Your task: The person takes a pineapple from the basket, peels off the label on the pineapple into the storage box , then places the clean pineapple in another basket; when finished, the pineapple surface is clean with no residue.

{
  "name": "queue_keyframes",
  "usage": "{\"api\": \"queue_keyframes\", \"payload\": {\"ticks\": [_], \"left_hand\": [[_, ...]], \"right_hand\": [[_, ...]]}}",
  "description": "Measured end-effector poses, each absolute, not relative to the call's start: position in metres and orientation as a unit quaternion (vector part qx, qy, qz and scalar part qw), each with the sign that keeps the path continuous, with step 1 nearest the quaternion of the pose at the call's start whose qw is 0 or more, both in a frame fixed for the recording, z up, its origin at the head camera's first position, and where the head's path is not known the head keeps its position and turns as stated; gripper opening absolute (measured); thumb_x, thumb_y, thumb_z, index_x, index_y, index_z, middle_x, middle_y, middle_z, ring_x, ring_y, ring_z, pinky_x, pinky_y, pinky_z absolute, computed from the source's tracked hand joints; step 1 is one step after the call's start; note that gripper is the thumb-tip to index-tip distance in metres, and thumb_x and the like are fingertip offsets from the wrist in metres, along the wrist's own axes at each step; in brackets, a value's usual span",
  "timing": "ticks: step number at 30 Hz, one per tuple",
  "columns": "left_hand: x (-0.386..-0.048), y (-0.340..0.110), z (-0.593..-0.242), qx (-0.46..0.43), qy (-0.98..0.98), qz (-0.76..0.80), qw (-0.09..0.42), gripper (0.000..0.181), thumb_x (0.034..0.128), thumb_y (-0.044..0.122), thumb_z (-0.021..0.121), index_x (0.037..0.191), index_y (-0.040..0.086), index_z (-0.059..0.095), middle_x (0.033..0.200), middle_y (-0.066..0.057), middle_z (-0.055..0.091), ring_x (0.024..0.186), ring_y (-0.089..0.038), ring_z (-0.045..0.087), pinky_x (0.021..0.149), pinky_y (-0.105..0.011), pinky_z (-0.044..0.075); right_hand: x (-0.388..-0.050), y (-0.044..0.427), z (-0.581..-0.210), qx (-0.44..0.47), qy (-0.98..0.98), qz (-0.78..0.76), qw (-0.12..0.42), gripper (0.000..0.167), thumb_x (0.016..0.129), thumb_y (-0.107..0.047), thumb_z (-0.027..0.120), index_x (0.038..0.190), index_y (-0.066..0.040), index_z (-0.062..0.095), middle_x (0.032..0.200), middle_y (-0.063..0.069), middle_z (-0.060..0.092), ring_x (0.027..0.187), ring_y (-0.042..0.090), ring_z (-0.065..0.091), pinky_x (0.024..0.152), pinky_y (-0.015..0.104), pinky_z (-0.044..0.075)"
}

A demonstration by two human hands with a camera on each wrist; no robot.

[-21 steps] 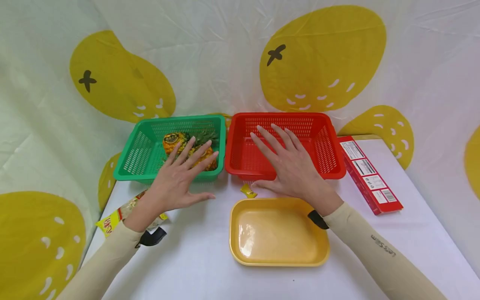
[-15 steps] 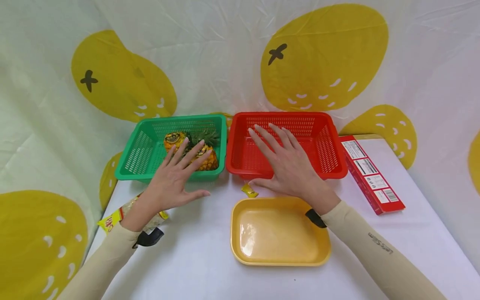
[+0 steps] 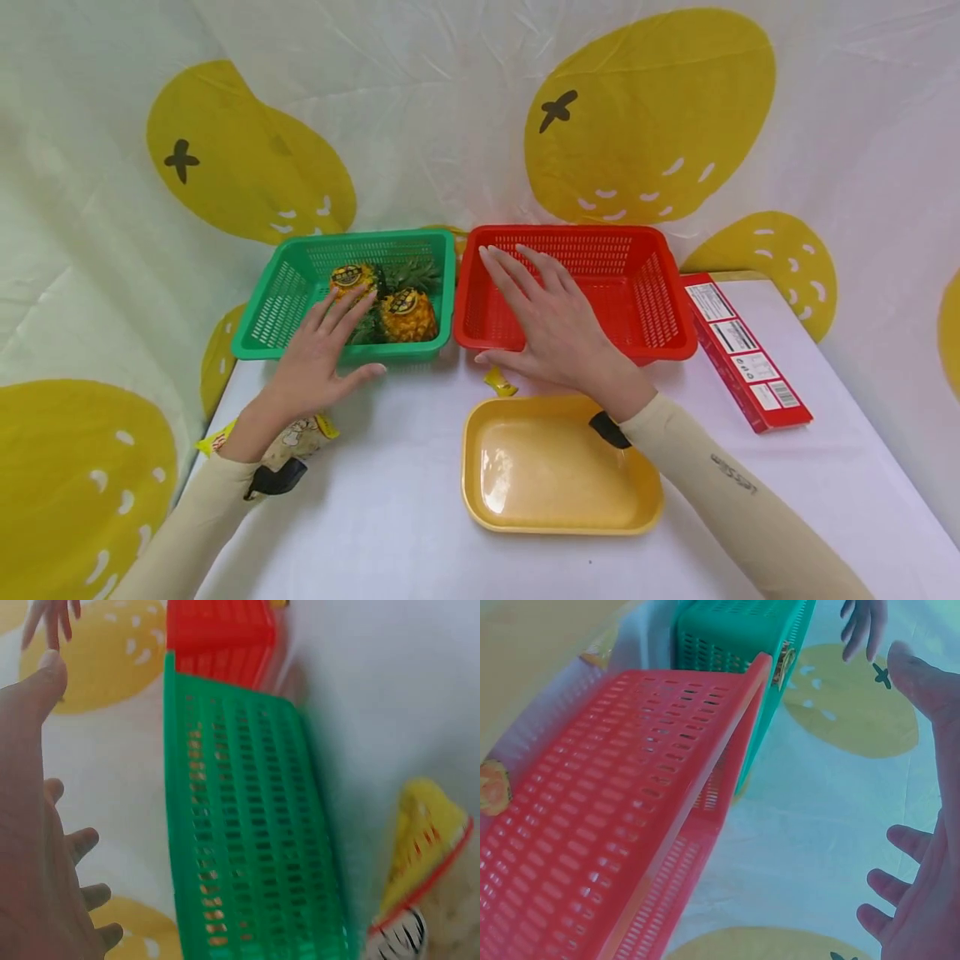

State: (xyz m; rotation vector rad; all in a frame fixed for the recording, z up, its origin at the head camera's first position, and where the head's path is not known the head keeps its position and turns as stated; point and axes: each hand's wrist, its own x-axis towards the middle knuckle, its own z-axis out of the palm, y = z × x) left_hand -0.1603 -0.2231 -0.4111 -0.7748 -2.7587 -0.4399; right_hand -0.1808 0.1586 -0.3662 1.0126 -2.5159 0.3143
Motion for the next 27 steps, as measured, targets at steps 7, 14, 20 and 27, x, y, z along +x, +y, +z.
{"api": "queue_keyframes", "payload": {"ticks": [7,14,20,27], "left_hand": [[-0.162,-0.244,-0.417,-0.231,-0.943,-0.208,0.116,0.100,0.0978,0.076,0.053,0.172,0.027,0.008,0.171,-0.015,0.026,0.155,-0.045,0.017,0.119,-0.070,0.018],[-0.164,-0.268,-0.422,-0.202,-0.942,-0.230,0.136,0.094,0.1009,0.067,0.058,0.172,0.024,0.014,0.170,-0.014,0.028,0.153,-0.045,0.022,0.117,-0.072,0.020],[-0.165,-0.286,-0.428,-0.173,-0.940,-0.255,0.148,0.089,0.1023,0.059,0.062,0.172,0.028,0.015,0.170,-0.017,0.027,0.153,-0.046,0.022,0.115,-0.075,0.019],[-0.170,-0.311,-0.434,-0.134,-0.925,-0.298,0.193,0.082,0.1022,0.050,0.067,0.169,0.024,0.027,0.170,-0.015,0.025,0.153,-0.044,0.022,0.115,-0.074,0.019]], "right_hand": [[-0.190,0.156,-0.368,0.362,-0.907,0.113,0.183,0.122,0.085,-0.071,0.074,0.172,-0.017,0.007,0.172,0.008,0.025,0.154,0.038,0.022,0.121,0.060,0.025],[-0.198,0.147,-0.368,0.367,-0.905,0.118,0.180,0.120,0.086,-0.071,0.074,0.172,-0.017,0.009,0.171,0.009,0.026,0.153,0.038,0.023,0.121,0.060,0.025],[-0.201,0.137,-0.368,0.373,-0.902,0.125,0.177,0.121,0.085,-0.073,0.074,0.172,-0.018,0.010,0.169,0.010,0.029,0.152,0.037,0.025,0.120,0.060,0.027],[-0.205,0.123,-0.367,0.388,-0.895,0.127,0.178,0.119,0.086,-0.069,0.075,0.172,-0.017,0.011,0.169,0.010,0.029,0.151,0.038,0.026,0.121,0.059,0.025]]}}
